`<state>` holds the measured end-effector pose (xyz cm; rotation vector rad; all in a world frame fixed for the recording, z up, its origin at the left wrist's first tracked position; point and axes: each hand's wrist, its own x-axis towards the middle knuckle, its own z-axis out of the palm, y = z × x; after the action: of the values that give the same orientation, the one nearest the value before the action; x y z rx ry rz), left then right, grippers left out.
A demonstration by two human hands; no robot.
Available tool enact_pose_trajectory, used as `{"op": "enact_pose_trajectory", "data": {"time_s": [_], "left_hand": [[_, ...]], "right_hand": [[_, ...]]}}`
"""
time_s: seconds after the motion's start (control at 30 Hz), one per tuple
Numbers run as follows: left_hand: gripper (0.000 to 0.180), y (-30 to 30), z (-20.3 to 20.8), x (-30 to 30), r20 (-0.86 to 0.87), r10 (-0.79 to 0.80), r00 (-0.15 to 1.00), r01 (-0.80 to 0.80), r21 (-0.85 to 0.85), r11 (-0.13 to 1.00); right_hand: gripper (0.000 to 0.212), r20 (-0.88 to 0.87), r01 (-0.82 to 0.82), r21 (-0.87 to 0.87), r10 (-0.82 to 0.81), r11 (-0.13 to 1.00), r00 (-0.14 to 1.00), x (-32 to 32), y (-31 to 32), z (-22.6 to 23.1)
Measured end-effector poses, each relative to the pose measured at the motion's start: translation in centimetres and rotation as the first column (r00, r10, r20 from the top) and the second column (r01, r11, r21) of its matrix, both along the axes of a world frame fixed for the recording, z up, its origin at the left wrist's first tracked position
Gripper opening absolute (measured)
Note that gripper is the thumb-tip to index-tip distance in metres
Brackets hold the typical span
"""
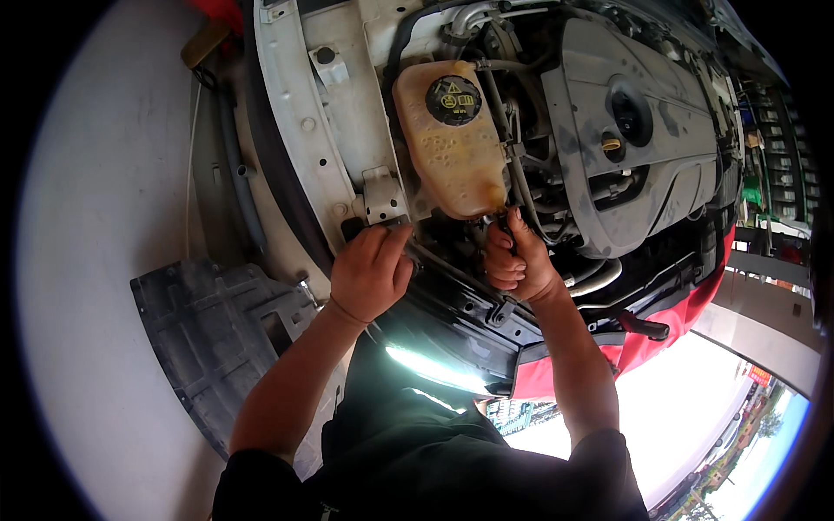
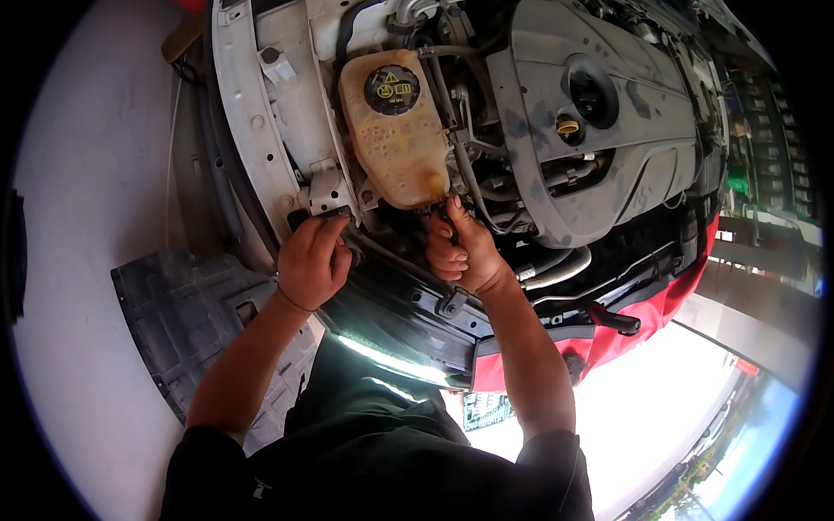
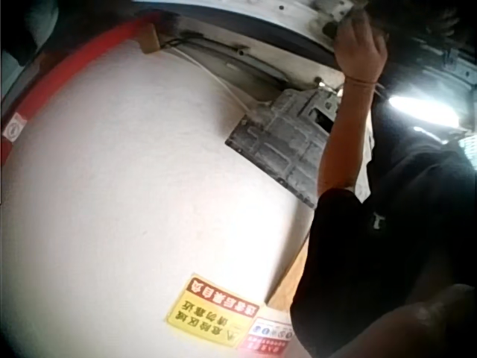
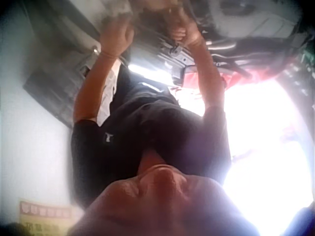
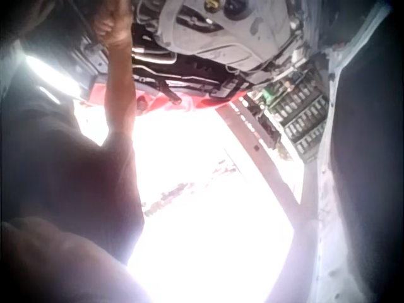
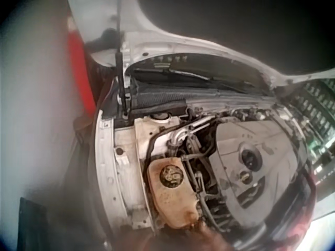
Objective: The person pours red coolant from a container into the car's coolant reservoir, then secures the cap. They use a screwdriver to tighten a hose clamp on the reservoir and use pliers to adjust a nearby hose. Finally, they operate the car lift to raise the vehicle.
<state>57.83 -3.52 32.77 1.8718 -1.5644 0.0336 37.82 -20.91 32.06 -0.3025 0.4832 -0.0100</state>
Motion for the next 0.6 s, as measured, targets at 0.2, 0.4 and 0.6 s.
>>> {"op": "enact_pose_trajectory", "data": {"time_s": [0.2,0.4,0.6], "left_hand": [[0.038,0.2,-0.3,0.0,0.003,0.003,1.0,-0.003,0.023,1.0],[0.039,0.1,0.0,0.1,0.006,-0.009,1.0,0.009,0.021,1.0],[0.038,0.0,-0.1,0.2,0.005,-0.012,1.0,0.012,0.008,1.0]], "right_hand": [[0.049,-0.366,-0.143,-0.827,-0.328,0.544,0.871,1.5,2.7,1.3],[0.051,-0.366,-0.588,-0.791,-0.64,-0.167,0.676,1.9,3.7,0.2],[0.046,-0.306,-0.225,-0.95,-0.509,0.215,0.805,1.5,3.2,0.2]]}}
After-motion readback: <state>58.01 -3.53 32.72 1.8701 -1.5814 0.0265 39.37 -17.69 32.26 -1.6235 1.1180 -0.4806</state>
